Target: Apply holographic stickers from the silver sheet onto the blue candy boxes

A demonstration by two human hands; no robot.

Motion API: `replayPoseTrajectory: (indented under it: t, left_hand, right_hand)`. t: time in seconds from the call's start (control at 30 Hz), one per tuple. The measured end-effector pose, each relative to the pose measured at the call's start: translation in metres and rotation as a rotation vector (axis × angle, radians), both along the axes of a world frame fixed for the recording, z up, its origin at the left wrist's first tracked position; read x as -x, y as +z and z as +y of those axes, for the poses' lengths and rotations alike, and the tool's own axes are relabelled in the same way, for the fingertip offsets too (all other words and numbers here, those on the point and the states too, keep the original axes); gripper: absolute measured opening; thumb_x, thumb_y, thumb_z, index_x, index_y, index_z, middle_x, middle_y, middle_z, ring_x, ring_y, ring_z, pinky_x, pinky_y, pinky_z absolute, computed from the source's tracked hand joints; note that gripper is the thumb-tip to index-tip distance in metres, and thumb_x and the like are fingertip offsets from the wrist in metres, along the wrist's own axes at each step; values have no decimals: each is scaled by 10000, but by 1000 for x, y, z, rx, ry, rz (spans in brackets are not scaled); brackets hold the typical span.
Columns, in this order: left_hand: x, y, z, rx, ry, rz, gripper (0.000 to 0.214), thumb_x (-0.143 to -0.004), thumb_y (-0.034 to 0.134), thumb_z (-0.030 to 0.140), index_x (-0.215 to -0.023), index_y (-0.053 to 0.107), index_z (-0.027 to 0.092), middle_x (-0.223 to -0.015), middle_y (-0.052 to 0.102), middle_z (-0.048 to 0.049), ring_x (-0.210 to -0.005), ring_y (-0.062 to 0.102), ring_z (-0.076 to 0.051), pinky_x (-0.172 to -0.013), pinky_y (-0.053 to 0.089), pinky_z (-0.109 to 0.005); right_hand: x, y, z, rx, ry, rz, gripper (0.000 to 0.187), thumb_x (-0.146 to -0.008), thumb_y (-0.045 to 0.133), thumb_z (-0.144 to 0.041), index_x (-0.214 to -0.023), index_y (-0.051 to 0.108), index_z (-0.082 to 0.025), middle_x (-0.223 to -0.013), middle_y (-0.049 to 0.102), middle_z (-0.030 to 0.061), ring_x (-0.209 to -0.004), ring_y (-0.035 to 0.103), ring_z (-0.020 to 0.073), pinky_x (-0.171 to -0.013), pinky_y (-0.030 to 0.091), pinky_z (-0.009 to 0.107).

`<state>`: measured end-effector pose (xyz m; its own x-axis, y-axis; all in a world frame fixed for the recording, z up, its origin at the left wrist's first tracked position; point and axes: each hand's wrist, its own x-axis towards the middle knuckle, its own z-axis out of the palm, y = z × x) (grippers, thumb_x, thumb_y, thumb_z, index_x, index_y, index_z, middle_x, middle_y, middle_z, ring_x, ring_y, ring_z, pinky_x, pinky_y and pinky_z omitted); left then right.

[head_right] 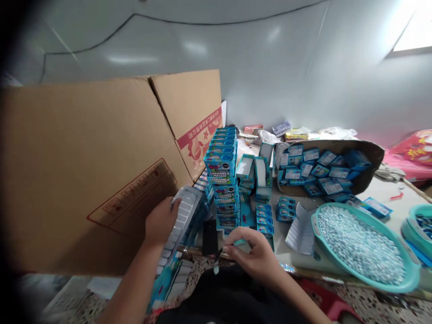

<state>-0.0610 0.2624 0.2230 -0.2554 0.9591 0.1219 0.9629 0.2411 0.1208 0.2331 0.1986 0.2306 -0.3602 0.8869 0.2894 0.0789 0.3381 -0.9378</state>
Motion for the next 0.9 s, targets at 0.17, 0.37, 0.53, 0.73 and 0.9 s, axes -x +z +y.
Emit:
replayPoseTrajectory:
  t: [0.17, 0.37, 0.53, 0.73, 0.9]
  left_hand:
    - [2, -24, 62, 77, -69, 91, 449, -1026, 264, 436, -1031, 612, 152, -974, 704, -121, -912, 690, -237, -672, 414, -281]
    - [-6, -55, 108, 84, -166, 120, 354, -998, 352, 301, -1181, 586, 109, -1119, 664, -168, -978, 672, -258, -742, 465, -310]
    - [-19, -85, 110, 29, -225, 92, 378, -919, 481, 247, -1274, 571, 150, -1199, 637, -166, -1093, 618, -291, -859, 475, -362]
    - [-25, -115, 103, -55, -196, 9, 460, -779, 609, 158, -1237, 616, 201, -1358, 587, -171, -1278, 528, -377, -1022, 440, -529]
    - [-19, -69, 104, -397, -193, -179, 303, -966, 396, 272, -1187, 586, 188, -1214, 662, -137, -1154, 623, -278, -1011, 505, -437]
  right_hand:
    - [-15, -14, 5, 56, -222, 12, 196, -881, 672, -375, -819, 699, -191, -808, 707, 51, -786, 666, 178, -724, 537, 273]
    - [-36, -18, 16, 91, -400, 90, 255, -834, 707, -437, -768, 715, -191, -753, 706, 56, -721, 673, 188, -656, 559, 259]
    - [-62, -24, 30, 173, -445, 97, 268, -813, 729, -457, -768, 723, -193, -774, 716, 60, -741, 680, 192, -677, 566, 248]
    - [-81, -22, 57, 208, -404, 65, 281, -793, 743, -474, -768, 738, -194, -779, 721, 68, -741, 675, 205, -666, 563, 260]
    - [-69, -2, 77, 148, -609, 167, 278, -731, 796, -461, -764, 755, -188, -793, 742, 80, -715, 682, 204, -630, 568, 254]
